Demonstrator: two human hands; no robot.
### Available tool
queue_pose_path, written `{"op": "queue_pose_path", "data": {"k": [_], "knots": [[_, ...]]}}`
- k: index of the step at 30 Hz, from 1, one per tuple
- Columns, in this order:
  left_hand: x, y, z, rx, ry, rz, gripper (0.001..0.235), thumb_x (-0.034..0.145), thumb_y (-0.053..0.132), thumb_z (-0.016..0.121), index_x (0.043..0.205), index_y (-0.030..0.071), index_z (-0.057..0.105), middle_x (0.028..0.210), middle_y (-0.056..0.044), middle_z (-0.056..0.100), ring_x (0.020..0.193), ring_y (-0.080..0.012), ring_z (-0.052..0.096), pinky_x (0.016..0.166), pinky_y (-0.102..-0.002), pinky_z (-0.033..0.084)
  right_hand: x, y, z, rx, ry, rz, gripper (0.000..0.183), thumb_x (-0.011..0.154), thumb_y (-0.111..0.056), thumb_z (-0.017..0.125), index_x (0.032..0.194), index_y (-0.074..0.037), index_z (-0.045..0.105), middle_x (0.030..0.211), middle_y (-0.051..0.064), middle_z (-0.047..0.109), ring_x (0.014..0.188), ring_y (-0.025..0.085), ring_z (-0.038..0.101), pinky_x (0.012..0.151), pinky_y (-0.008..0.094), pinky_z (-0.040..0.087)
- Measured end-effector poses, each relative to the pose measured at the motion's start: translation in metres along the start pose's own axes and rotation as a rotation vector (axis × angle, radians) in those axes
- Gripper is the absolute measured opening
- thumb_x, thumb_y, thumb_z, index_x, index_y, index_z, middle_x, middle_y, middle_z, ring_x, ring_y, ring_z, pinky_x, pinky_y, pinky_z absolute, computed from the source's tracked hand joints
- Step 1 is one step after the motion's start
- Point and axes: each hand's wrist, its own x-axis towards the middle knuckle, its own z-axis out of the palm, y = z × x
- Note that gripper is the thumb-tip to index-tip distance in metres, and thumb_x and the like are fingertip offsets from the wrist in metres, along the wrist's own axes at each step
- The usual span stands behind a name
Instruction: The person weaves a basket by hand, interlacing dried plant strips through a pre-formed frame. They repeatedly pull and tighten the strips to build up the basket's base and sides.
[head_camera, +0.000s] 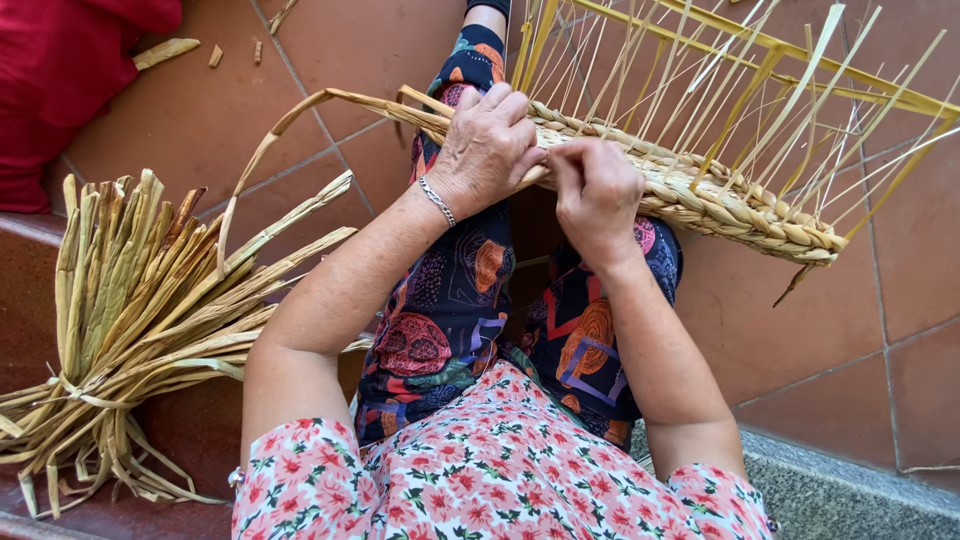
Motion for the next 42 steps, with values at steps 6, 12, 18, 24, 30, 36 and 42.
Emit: {"op": "queue_pose_path", "data": {"k": [6, 12, 18, 24, 30, 36, 42], "knots": [[-0.022, 0.021, -0.030, 0.060, 0.200, -0.005, 0.025, 0.094, 0.022, 0.077, 0.115, 0.009, 0.073, 0.116, -0.003, 0.058, 0.113, -0.0223, 0.054, 0.098, -0.041, 0.039, 0.024, 0.005, 0.008, 0.045, -0.068, 0.163, 0.016, 0.092, -0.013, 0.084, 0.096, -0.009, 0.069, 0.084, 0.005, 0.073, 0.077, 0.020, 0.073, 0.072, 0.035, 0.057], [-0.043, 0.020, -0.045, -0.036, -0.039, -0.120, 0.028, 0.079, 0.031, 0.077, 0.086, 0.010, 0.060, 0.108, -0.013, 0.061, 0.108, -0.0333, 0.057, 0.089, -0.049, 0.043, 0.024, -0.010, 0.016, -0.159, 0.015, -0.156, 0.035, 0.086, 0.002, 0.073, 0.119, -0.006, 0.062, 0.111, 0.018, 0.060, 0.093, 0.029, 0.069, 0.073, 0.039, 0.056], [-0.038, 0.008, -0.070, -0.080, -0.670, -0.491, 0.026, 0.098, 0.031, 0.068, 0.111, 0.011, 0.058, 0.087, -0.009, 0.067, 0.090, -0.0307, 0.067, 0.076, -0.044, 0.050, 0.032, -0.005, 0.009, 0.160, -0.145, -0.108, 0.015, 0.097, 0.004, 0.067, 0.106, -0.007, 0.068, 0.096, 0.009, 0.071, 0.088, 0.026, 0.073, 0.078, 0.038, 0.058], [-0.010, -0.004, -0.098, 0.365, -0.034, -0.053, 0.011, 0.098, 0.017, 0.075, 0.106, 0.015, 0.068, 0.091, -0.004, 0.067, 0.103, -0.0250, 0.061, 0.094, -0.048, 0.044, 0.036, -0.020, -0.008, 0.090, -0.314, -0.051, 0.028, 0.084, -0.018, 0.083, 0.109, -0.008, 0.075, 0.079, 0.013, 0.071, 0.067, 0.026, 0.068, 0.063, 0.038, 0.053], [-0.001, 0.006, -0.042, 0.080, 0.356, 0.060, 0.019, 0.093, 0.011, 0.071, 0.111, 0.007, 0.065, 0.109, -0.010, 0.067, 0.112, -0.0273, 0.061, 0.102, -0.046, 0.045, 0.028, -0.012, 0.021, 0.080, -0.028, 0.117, 0.016, 0.098, -0.017, 0.076, 0.108, -0.007, 0.069, 0.080, 0.009, 0.074, 0.068, 0.021, 0.072, 0.064, 0.036, 0.055], [0.011, -0.052, 0.037, -1.096, -0.133, -0.716, 0.033, 0.099, 0.002, 0.051, 0.125, 0.002, 0.071, 0.091, -0.002, 0.073, 0.067, -0.0071, 0.066, 0.061, -0.023, 0.057, 0.027, -0.006, 0.037, 0.045, 0.057, 0.226, 0.027, 0.094, -0.012, 0.071, 0.118, -0.003, 0.064, 0.066, 0.009, 0.068, 0.058, 0.024, 0.068, 0.059, 0.039, 0.051], [0.014, -0.067, 0.025, -1.410, -0.292, -0.728, 0.052, 0.094, 0.007, 0.053, 0.145, 0.008, 0.059, 0.081, 0.003, 0.066, 0.053, -0.0006, 0.056, 0.045, -0.016, 0.045, 0.030, 0.001, 0.045, -0.084, -0.094, 0.026, 0.007, 0.097, -0.013, 0.069, 0.100, -0.012, 0.075, 0.081, 0.010, 0.074, 0.071, 0.025, 0.072, 0.066, 0.040, 0.054]]}}
